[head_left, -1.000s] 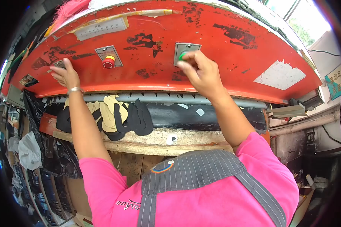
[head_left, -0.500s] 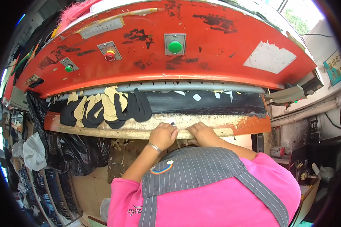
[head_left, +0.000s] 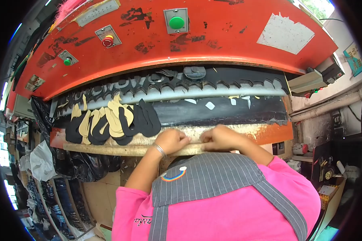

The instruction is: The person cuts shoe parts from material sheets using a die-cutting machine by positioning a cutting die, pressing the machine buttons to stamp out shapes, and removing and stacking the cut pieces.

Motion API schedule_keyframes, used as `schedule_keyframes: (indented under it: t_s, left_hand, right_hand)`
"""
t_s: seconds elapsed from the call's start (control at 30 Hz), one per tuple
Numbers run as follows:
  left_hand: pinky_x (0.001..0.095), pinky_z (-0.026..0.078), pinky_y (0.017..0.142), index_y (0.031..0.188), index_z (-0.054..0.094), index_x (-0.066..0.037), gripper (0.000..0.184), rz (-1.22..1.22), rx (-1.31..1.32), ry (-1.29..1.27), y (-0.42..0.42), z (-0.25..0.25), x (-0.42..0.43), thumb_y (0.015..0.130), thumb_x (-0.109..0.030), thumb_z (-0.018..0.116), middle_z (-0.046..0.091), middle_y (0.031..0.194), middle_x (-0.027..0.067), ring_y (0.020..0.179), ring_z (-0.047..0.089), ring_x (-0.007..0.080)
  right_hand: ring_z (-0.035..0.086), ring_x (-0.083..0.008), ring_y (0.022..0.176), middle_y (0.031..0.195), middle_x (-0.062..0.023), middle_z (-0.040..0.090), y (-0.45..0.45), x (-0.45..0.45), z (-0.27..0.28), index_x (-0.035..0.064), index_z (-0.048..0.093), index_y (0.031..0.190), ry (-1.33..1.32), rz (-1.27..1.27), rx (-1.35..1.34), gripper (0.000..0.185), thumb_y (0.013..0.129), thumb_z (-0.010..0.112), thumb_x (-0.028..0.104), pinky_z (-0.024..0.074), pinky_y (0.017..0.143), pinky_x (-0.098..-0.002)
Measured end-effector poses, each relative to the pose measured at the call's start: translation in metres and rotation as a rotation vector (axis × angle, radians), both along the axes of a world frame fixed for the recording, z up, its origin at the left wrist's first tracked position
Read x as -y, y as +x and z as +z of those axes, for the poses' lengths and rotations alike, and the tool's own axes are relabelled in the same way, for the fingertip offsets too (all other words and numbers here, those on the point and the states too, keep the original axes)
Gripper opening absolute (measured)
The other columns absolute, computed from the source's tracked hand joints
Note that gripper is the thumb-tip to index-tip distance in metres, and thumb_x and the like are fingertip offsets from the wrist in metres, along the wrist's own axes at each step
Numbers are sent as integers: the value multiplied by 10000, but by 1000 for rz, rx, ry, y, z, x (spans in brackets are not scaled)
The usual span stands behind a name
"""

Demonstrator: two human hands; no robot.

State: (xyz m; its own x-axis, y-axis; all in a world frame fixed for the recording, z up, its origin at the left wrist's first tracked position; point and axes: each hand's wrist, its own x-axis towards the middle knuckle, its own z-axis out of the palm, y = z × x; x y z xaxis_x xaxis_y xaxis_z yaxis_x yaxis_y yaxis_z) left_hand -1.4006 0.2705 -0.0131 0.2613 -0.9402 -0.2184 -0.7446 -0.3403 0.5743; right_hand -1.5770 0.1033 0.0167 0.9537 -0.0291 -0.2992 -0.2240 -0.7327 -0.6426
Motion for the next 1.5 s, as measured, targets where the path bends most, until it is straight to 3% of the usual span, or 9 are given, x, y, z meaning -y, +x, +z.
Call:
schedule_keyframes:
  t_s: [0.13,0.23,0.5,0.83,0.93,1.0,1.1,1.27,1.5]
  left_hand:
    - [427,507,826,991,700,-25,242,88,238,-593,44,18,43,865,-220,629,678,966,171,925,638,367]
    - [439,496,900,1072,673,-25,246,117,388,-761,91,11,105,883,-135,560,664,1089,178,1023,620,365]
    - [483,215,1184,1509,318,-290,506,235,552,-173,107,-43,144,1013,-228,394,260,1592,35,1472,225,263]
    - [445,181,1203,1518,296,-324,557,256,575,-21,90,-30,136,994,-147,358,194,1617,5,1489,176,211]
    - [438,255,1171,1458,427,-196,491,227,524,-111,83,-7,137,967,-190,442,413,1500,66,1410,349,265]
    - [407,357,1111,1344,554,-47,490,236,270,-365,90,-12,145,923,-298,563,585,1334,170,1296,498,342]
    - [374,402,1071,1339,535,-7,600,472,52,-164,62,2,151,879,-378,633,548,1352,231,1278,509,366]
    - [372,436,1043,1505,117,-66,969,585,-256,-184,49,-7,160,799,-179,773,520,1350,269,1246,541,349]
    - [407,509,925,1438,353,3,813,485,-885,-255,59,-10,150,781,-135,811,566,1297,209,1128,602,292]
  right_hand:
    - [633,-389,1050,1143,-250,650,56,39,-3,9,550,1283,-151,-517,537,690,833,685,515,494,916,-459]
    - [477,-447,1258,1291,-279,547,116,55,20,119,294,1505,-410,-689,172,971,776,662,646,427,1015,-500]
    - [457,-421,1279,1362,-276,410,150,57,-12,186,422,1447,-400,-719,135,885,663,697,490,440,1013,-485]
    - [391,-284,1253,1273,-140,397,31,71,-30,124,351,1355,163,-548,818,834,665,798,263,329,1075,-401]
    - [464,-223,1160,1249,-94,437,-43,38,-44,180,278,1425,657,-626,841,874,687,743,238,418,988,-370]
    - [522,-241,1135,1266,-97,462,-81,12,-50,170,268,1447,1107,-694,855,822,717,640,230,466,963,-375]
    - [641,-294,1046,1190,-165,616,-116,-1,-86,64,446,1373,1658,-782,832,612,806,546,270,534,927,-429]
    - [665,-295,1033,1184,-183,651,-99,-10,-76,-6,555,1290,1783,-739,920,582,913,454,425,556,889,-416]
    - [637,-285,1076,1195,-172,646,-16,42,-50,53,592,1262,1804,-669,938,566,937,448,494,517,928,-422]
